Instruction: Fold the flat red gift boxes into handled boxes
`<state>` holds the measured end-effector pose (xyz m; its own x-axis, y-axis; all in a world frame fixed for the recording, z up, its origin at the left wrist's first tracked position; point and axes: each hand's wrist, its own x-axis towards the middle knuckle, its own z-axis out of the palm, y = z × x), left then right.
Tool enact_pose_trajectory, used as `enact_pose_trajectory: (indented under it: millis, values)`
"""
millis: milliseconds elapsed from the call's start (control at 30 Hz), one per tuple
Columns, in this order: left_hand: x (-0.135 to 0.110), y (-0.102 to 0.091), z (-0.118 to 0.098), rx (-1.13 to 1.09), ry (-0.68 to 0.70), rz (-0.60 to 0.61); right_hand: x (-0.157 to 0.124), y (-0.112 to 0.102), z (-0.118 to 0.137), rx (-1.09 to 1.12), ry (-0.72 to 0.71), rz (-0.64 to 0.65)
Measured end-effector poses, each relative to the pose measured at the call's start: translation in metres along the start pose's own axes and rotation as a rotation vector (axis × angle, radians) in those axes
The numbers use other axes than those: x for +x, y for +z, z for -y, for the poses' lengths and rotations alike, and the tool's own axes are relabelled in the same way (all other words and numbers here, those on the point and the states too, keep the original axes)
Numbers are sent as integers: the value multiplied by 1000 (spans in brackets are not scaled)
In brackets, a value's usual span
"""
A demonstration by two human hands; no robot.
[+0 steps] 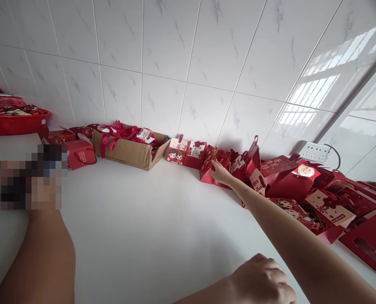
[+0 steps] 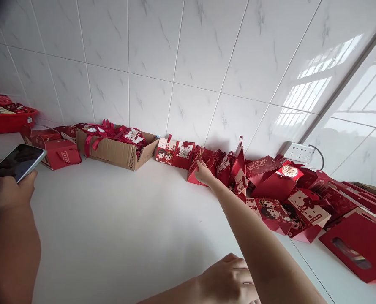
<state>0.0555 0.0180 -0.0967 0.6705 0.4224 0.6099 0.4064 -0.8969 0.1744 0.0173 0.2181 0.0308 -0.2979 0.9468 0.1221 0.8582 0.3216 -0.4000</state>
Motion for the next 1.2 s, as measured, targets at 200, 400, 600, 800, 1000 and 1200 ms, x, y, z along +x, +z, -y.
enact_pose_trajectory:
  millis: [200,400,600,800,1000,1200]
  values:
    - [0,-15,8,-2,-37,107,-29,-17,-20,185,-65,-53]
    - [-4,-22,23,-42,-69,-51,-77,-30,-46,386,-94,-132]
    - [-5,-35,29,-87,-39,-177,-125,-35,-73,655,-116,-290]
    - [-7,-40,26,-110,7,-249,-154,-43,-89,927,-111,-406]
    - [-7,-30,26,-78,22,-260,-148,-45,-81,1005,-106,-340]
    - [-6,-18,24,-39,0,-132,-114,-42,-40,145,-167,-327]
